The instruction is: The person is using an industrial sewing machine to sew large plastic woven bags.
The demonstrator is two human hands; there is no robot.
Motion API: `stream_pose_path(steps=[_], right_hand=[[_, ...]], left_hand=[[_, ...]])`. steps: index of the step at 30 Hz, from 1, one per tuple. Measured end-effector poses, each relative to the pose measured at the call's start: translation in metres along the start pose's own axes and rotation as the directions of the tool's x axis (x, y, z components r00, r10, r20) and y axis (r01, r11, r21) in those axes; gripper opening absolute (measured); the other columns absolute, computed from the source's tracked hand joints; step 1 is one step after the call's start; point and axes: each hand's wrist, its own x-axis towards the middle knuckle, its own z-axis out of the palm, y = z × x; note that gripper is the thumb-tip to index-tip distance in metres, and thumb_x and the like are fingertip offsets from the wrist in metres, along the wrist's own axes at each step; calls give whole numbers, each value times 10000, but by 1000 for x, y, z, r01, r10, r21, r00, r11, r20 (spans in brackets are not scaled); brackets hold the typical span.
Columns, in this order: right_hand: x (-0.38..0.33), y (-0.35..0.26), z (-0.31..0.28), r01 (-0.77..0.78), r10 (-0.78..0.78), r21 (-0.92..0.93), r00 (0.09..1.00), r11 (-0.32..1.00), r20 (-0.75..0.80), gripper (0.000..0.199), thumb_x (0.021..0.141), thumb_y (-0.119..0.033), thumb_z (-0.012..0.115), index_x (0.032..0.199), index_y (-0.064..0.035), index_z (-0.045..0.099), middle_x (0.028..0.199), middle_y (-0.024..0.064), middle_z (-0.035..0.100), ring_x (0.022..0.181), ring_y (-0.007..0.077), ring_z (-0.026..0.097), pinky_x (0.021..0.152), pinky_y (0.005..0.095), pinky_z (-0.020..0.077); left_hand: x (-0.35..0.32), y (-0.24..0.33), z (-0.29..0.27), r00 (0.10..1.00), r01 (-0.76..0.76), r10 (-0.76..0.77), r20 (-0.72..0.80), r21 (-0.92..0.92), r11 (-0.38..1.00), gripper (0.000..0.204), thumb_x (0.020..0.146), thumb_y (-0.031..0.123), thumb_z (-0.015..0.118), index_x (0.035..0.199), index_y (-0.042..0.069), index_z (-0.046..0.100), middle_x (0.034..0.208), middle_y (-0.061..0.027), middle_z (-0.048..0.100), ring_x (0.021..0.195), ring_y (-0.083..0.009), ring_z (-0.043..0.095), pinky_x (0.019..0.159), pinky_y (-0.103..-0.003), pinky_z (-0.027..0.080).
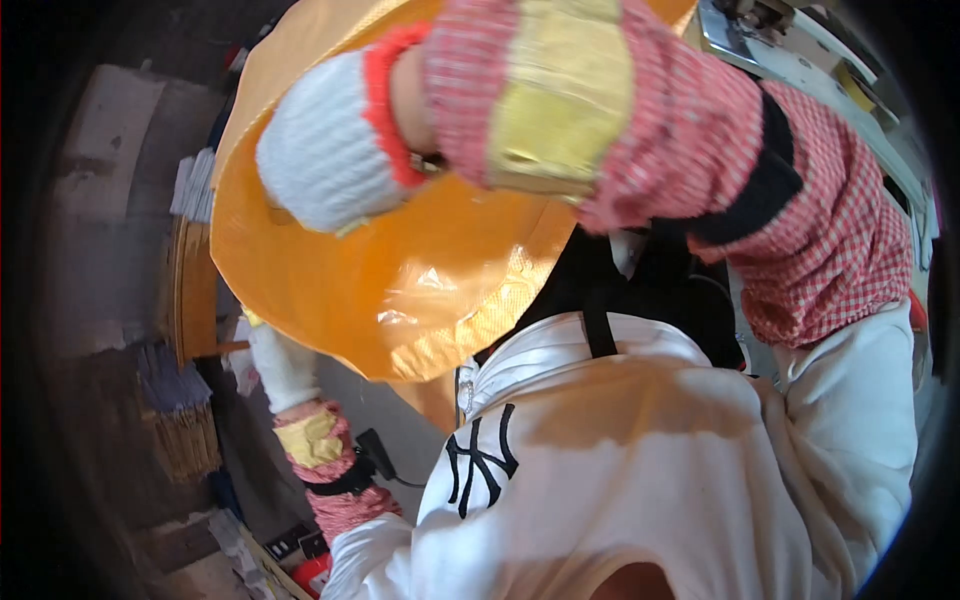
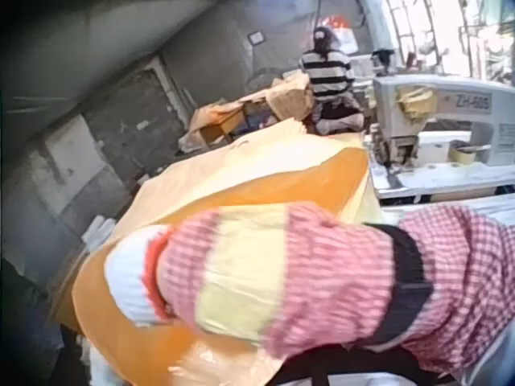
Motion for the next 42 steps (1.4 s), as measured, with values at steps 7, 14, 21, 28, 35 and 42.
stream_pose_path(steps=[7, 14, 21, 28, 35, 42], right_hand=[[126, 49, 88, 299, -288, 114, 952, 947, -104, 96, 666, -96, 593, 645, -51, 675, 605, 102, 612, 572, 257, 596, 479, 370, 467], [151, 60, 149, 206, -259, 337, 959, 918, 117, 107, 691, -111, 579, 689, -58, 672, 645, 103, 619, 603, 258, 603, 513, 368, 477], [159, 47, 174, 90, -244, 474, 930, 876, 275, 121, 717, -126, 565, 733, -65, 669, 686, 105, 627, 633, 260, 610, 547, 367, 486], [155, 36, 191, -105, -203, 572, 870, 814, 449, 138, 743, -141, 551, 777, -72, 665, 726, 107, 634, 664, 261, 617, 581, 366, 496], [128, 27, 164, -416, 14, 548, 805, 726, 593, 156, 768, -156, 537, 821, -78, 662, 767, 108, 642, 694, 263, 624, 616, 365, 505], [-9, 62, 77, -706, 568, -71, 500, 704, 654, 202, 798, -191, 542, 925, -68, 639, 910, 127, 623, 810, 263, 617, 687, 350, 503]], left_hand=[[33, 11, -33, 829, 558, -381, 409, -637, 532, 762, 808, 632, 421, 1286, 44, 341, 1284, -110, 435, 1133, -287, 479, 874, -437, 463], [46, 6, -22, 725, 663, -439, 530, -709, 239, 788, 790, 665, 397, 1329, 101, 287, 1321, -162, 392, 1172, -333, 442, 895, -506, 434], [45, -14, -18, 741, 541, -601, 299, -796, 272, 239, 875, 176, 492, 1065, 32, 512, 967, -82, 577, 843, -196, 551, 730, -366, 462], [13, 7, -21, 888, 460, -297, 351, -680, 571, 228, 867, 210, 489, 996, 30, 543, 868, -101, 578, 670, -198, 538, 647, -343, 452], [61, -8, 3, 861, -477, 460, 218, 661, 580, 174, 746, -38, 590, 920, -20, 586, 840, -53, 598, 797, -150, 555, 681, -310, 441], [71, -107, -74, 899, 284, -300, -321, -95, 954, 83, 786, 70, 523, 816, 9, 569, 757, -7, 548, 697, -96, 514, 579, -278, 413]])
